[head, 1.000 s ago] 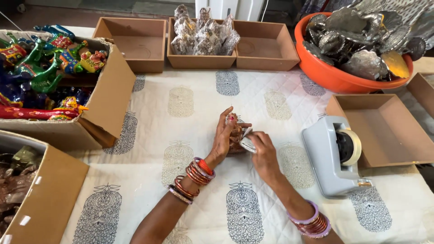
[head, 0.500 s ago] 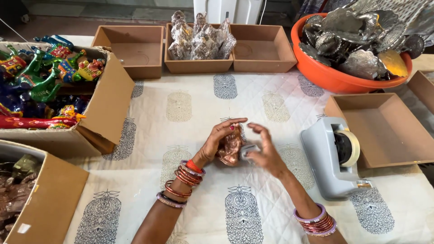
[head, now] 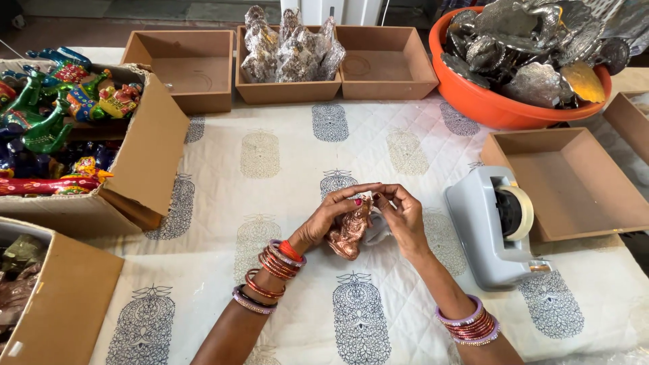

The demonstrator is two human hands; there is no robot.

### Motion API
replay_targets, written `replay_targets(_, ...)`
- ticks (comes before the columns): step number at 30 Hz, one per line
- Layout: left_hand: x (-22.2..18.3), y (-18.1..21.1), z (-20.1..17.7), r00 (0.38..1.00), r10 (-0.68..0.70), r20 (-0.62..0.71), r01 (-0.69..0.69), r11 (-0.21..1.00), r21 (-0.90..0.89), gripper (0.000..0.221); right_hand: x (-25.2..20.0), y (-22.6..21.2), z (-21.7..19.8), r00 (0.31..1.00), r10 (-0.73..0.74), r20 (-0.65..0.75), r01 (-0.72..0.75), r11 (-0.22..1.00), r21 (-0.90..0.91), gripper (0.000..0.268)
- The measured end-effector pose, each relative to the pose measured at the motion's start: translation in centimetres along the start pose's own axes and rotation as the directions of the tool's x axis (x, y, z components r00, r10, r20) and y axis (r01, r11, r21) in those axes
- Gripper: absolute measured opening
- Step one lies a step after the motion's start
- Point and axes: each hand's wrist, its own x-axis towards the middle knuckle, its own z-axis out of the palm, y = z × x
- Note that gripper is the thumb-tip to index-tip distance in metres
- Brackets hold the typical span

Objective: Cleaning a small copper-colored figurine with a white cloth and wrapping it for packaging.

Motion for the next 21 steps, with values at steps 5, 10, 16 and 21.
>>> replay_targets(5,0.6,-1.2,-0.9,0.999,-0.01,-0.033,0.013,0.995,0.103,0.051,0.2,-0.3,-0.3,0.998,-0.07,-0.004,0.067,0.973,-0.22,0.014)
replay_targets(10,1.3,-3.2,-1.3,0.994,-0.058,-0.095,0.085,0.948,0.306,0.048,-0.9,-4.0,-0.6,0.946,-0.322,0.046,0.27,0.698,-0.663,0.013)
replay_targets(16,1.4,-4.7,-3.4,0.971,-0.055,-0.234,0.118,0.958,0.263,0.062,-5.1,-7.7,-6.8,0.991,-0.126,0.034,0.113,0.706,-0.699,0.016)
replay_targets(21,1.7,-4.3,-2.9,0.967,-0.098,-0.234,0.137,0.978,0.158,0.052,-12.2,-11.6,-14.7,0.911,0.407,0.071,-0.312,0.79,-0.528,0.027)
